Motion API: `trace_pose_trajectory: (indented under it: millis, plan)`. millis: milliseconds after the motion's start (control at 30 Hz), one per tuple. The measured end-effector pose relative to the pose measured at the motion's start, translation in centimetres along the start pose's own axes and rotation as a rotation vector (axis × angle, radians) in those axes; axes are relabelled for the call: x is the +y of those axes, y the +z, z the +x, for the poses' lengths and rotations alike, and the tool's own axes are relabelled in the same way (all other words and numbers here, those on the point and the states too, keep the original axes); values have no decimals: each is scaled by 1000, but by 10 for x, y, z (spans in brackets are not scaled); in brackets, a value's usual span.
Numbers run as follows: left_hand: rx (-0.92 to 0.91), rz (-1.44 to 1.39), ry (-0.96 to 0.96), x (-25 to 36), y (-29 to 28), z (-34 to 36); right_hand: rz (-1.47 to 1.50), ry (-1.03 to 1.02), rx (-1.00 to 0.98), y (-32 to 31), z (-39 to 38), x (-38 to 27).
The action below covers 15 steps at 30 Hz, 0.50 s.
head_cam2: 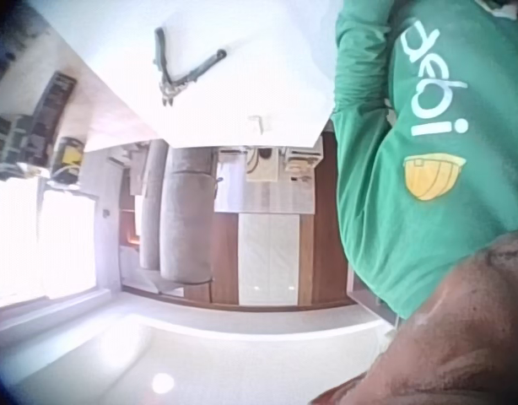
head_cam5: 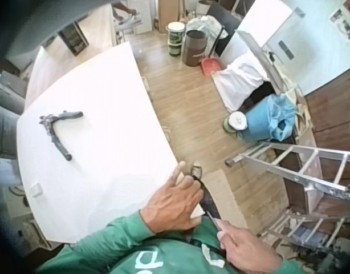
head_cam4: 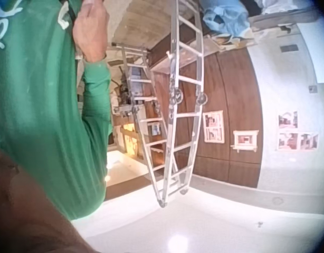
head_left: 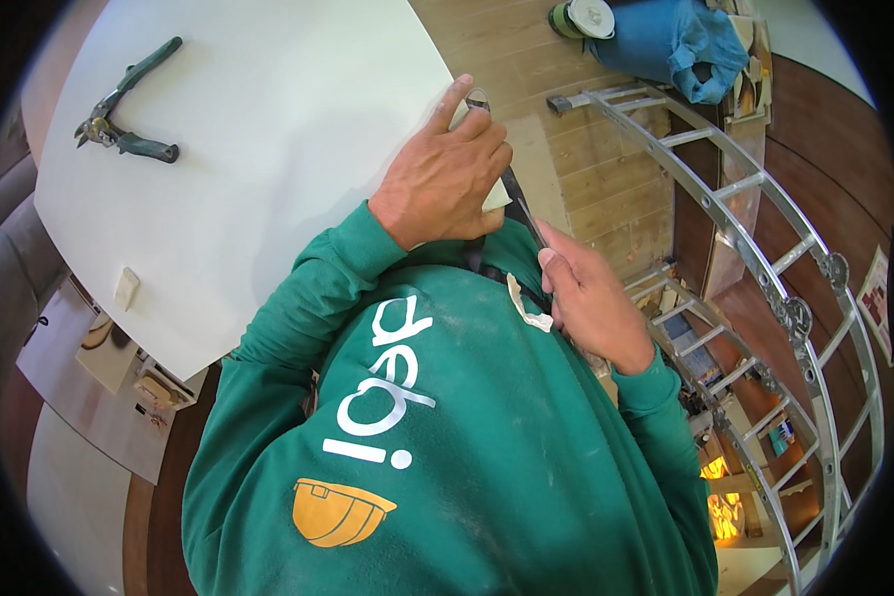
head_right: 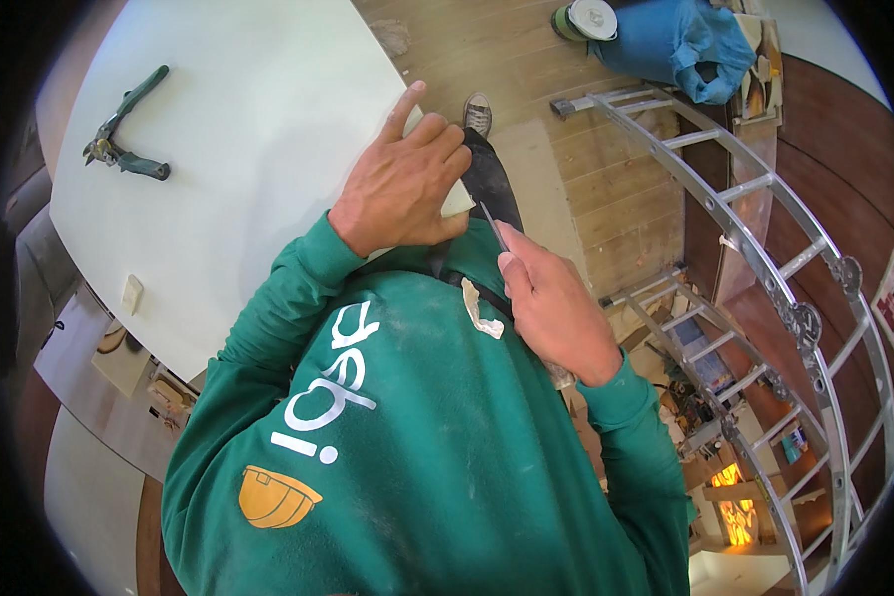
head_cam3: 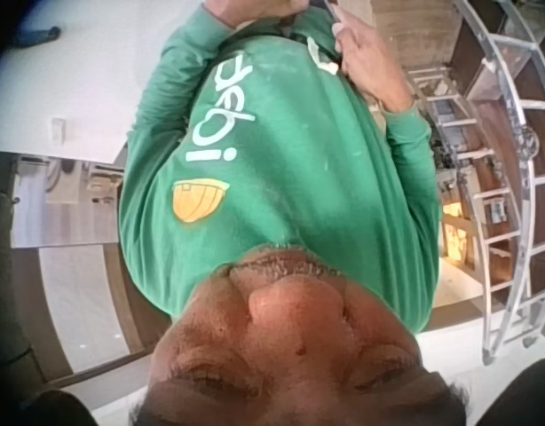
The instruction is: The person trims the edge of a white cabinet door using a utility knife, then sands the edges with a sanding block. The person flips the door to work on different sides and places it back on the workbench.
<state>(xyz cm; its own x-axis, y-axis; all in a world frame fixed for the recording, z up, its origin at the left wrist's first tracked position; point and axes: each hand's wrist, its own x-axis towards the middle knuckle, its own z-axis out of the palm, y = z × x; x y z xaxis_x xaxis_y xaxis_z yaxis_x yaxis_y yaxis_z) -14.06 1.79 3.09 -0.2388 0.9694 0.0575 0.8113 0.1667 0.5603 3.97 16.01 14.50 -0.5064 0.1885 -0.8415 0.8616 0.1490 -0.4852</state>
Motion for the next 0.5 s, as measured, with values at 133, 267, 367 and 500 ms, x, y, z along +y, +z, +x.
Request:
trace_pose_trajectory:
  millis: [133, 267, 367, 500]
  plan:
    - [6, 19, 4, 0, 0, 1, -31, 10, -52, -9, 0, -11]
    - [-1, 14, 7, -1, 1, 0, -40, 11, -67, -11, 1, -14]
    - [-16, 33, 3, 0, -1, 1, -39, 2, -66, -8, 3, -11]
    - [-11, 31, 8, -1, 1, 1, -77, 45, -78, -7, 2, -17]
